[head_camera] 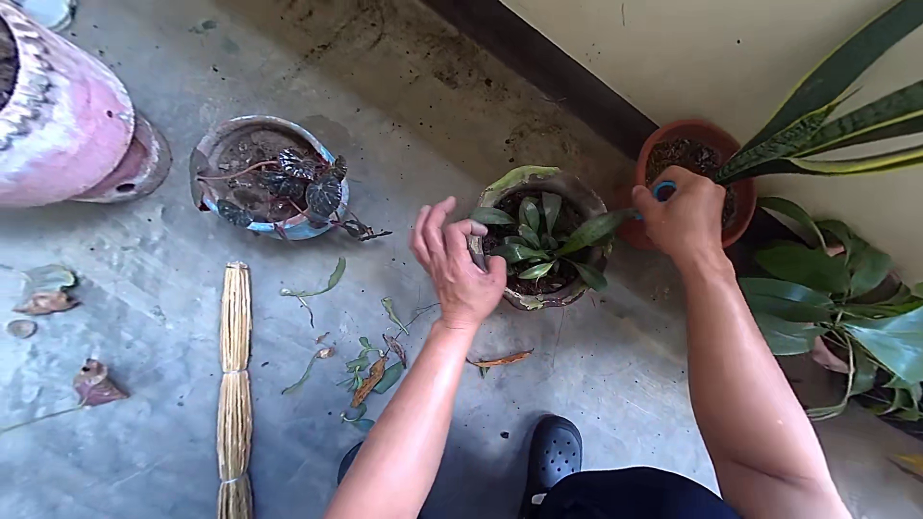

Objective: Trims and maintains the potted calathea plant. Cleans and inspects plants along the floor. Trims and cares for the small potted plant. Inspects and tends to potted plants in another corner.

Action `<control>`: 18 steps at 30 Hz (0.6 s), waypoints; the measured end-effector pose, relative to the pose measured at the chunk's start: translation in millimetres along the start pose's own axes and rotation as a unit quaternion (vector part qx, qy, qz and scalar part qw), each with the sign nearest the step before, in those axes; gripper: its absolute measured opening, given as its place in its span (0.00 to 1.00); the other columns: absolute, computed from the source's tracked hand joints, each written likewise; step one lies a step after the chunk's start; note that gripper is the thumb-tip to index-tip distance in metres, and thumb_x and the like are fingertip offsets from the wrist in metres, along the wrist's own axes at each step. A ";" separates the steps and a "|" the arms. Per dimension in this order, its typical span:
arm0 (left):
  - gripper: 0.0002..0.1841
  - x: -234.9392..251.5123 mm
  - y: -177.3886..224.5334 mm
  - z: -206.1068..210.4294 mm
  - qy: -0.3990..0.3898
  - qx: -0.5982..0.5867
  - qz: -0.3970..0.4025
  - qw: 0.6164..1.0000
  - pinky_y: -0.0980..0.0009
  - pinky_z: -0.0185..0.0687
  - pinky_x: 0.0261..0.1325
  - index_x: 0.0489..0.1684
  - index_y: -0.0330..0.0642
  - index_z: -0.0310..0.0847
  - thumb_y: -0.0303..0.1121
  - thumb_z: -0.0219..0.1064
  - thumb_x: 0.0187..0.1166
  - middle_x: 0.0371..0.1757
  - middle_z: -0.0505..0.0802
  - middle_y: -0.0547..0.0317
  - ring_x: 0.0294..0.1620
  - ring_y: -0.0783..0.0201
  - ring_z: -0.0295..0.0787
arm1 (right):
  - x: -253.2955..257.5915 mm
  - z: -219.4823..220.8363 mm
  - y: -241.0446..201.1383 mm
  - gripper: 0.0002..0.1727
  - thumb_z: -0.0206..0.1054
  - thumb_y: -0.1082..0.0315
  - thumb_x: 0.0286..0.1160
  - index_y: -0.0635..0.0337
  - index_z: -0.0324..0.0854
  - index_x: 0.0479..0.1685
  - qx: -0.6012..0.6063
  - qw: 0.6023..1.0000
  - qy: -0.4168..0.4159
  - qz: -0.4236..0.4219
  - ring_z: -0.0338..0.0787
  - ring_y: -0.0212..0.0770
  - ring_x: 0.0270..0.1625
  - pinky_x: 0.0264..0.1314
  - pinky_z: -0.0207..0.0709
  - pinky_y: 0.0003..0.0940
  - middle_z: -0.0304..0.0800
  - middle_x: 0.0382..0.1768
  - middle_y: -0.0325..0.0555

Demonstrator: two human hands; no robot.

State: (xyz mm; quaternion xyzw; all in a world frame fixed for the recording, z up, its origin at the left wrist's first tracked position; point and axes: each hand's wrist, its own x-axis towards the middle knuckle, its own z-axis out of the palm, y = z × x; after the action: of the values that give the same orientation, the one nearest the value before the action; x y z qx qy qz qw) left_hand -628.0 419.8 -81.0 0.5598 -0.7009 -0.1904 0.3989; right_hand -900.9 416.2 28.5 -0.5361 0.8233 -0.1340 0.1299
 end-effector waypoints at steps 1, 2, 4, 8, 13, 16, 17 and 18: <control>0.11 3.4 -5.2 -5.5 -0.026 0.031 0.012 0.999 0.30 0.36 0.89 0.36 0.43 0.85 0.37 0.72 0.59 0.82 0.76 0.39 0.92 0.31 0.51 | -8.1 -5.0 4.9 0.17 0.66 0.57 0.82 0.65 0.86 0.49 0.023 0.999 0.015 0.031 0.92 0.54 0.37 0.44 0.83 0.58 0.91 0.37 0.59; 0.07 6.2 -8.5 -9.2 -0.060 0.062 0.024 0.996 0.26 0.28 0.87 0.27 0.48 0.86 0.40 0.72 0.59 0.84 0.75 0.42 0.93 0.31 0.46 | -14.4 -9.4 10.6 0.17 0.67 0.56 0.81 0.64 0.86 0.49 0.042 0.997 0.030 0.052 0.92 0.52 0.35 0.43 0.84 0.57 0.91 0.36 0.57; 0.08 9.8 -8.0 -12.5 -0.136 0.121 0.037 0.983 0.21 0.17 0.85 0.23 0.53 0.88 0.44 0.71 0.60 0.89 0.70 0.48 0.96 0.33 0.38 | -23.9 -20.8 20.8 0.17 0.69 0.55 0.80 0.63 0.86 0.48 0.079 0.993 0.051 0.078 0.91 0.49 0.33 0.41 0.84 0.54 0.91 0.36 0.54; 0.26 18.8 4.3 -4.3 -0.268 0.250 -0.020 0.930 0.22 0.11 0.85 0.66 0.55 0.90 0.50 0.72 0.67 0.99 0.46 0.54 0.98 0.40 0.23 | -29.9 -22.1 16.6 0.15 0.70 0.57 0.78 0.62 0.86 0.45 0.079 0.995 0.017 0.052 0.90 0.46 0.29 0.36 0.86 0.50 0.90 0.33 0.51; 0.22 18.7 10.4 15.8 -0.283 0.221 -0.028 0.933 0.22 0.11 0.85 0.54 0.47 0.94 0.53 0.72 0.71 0.99 0.44 0.46 0.98 0.41 0.22 | -27.8 43.3 -11.9 0.14 0.64 0.63 0.81 0.67 0.85 0.51 -0.013 0.991 -0.133 0.009 0.93 0.65 0.49 0.51 0.83 0.66 0.91 0.41 0.65; 0.24 14.2 2.2 11.2 -0.159 0.121 -0.064 0.978 0.21 0.23 0.86 0.61 0.54 0.90 0.46 0.75 0.63 0.95 0.59 0.46 0.97 0.35 0.37 | -30.1 29.5 -9.0 0.15 0.67 0.59 0.82 0.65 0.86 0.49 0.040 0.993 -0.109 0.000 0.92 0.58 0.43 0.48 0.82 0.61 0.91 0.37 0.59; 0.30 11.4 1.1 6.9 -0.145 0.100 -0.097 0.980 0.24 0.34 0.86 0.71 0.54 0.83 0.42 0.76 0.63 0.93 0.61 0.43 0.95 0.34 0.44 | -29.8 21.5 -2.8 0.16 0.67 0.59 0.82 0.66 0.86 0.50 0.048 0.994 -0.093 0.010 0.92 0.59 0.43 0.49 0.82 0.62 0.90 0.38 0.61; 0.37 10.4 1.1 3.9 -0.150 0.074 -0.147 0.975 0.30 0.52 0.84 0.81 0.50 0.73 0.38 0.76 0.64 0.91 0.64 0.40 0.91 0.36 0.57 | -27.7 14.5 4.6 0.17 0.67 0.58 0.82 0.66 0.86 0.50 0.054 0.995 -0.077 0.027 0.91 0.60 0.43 0.49 0.81 0.63 0.90 0.39 0.62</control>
State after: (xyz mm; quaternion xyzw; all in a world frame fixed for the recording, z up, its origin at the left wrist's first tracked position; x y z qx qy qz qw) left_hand -632.3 409.7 -79.1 0.6494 -0.6751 -0.2764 0.2148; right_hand -888.7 442.3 15.2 -0.5144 0.8168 -0.1325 0.2253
